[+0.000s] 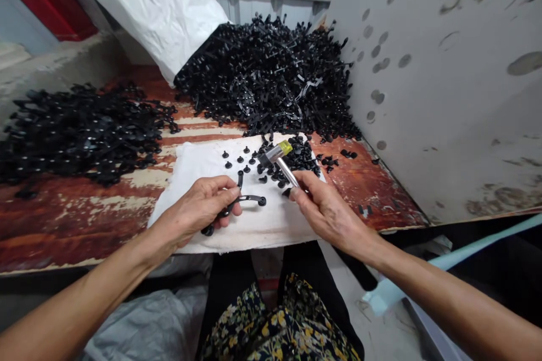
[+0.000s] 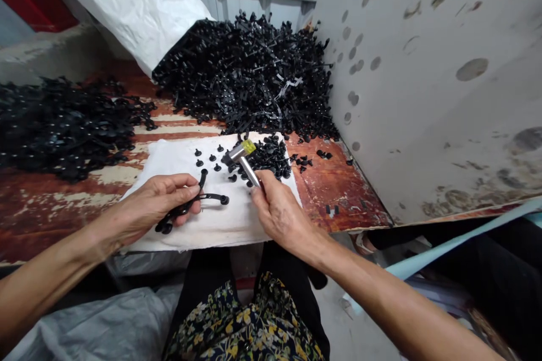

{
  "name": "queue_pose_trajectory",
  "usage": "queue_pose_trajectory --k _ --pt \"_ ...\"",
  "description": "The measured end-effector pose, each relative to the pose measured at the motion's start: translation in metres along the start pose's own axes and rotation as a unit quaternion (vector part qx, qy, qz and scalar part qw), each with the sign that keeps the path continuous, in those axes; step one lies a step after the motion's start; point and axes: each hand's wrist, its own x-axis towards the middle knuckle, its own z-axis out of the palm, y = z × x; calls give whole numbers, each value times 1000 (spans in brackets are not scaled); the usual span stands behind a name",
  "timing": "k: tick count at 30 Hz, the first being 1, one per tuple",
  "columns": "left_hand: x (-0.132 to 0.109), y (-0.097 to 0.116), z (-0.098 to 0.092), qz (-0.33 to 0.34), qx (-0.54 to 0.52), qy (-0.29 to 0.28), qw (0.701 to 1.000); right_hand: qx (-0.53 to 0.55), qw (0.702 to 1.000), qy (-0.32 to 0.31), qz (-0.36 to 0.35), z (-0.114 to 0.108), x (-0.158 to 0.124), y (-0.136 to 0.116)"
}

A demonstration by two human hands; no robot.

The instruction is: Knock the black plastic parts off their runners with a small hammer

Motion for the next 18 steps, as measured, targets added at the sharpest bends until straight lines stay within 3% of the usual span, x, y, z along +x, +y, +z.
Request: queue_pose_trajectory --k 6,11,14,18 --pt "7 -2 -2 -26 25 -33 999 -174 982 -67 -22 -8 0 11" --pt "6 5 -1 -53 58 -43 996 -190 976 -102 -39 -14 -22 8" --pt "7 8 -2 -65 60 -59 994 -155 984 -82 -43 -18 -36 6" --pt "13 11 0 -58 78 -101 990 -112 992 -1 -52 -14 -45 11"
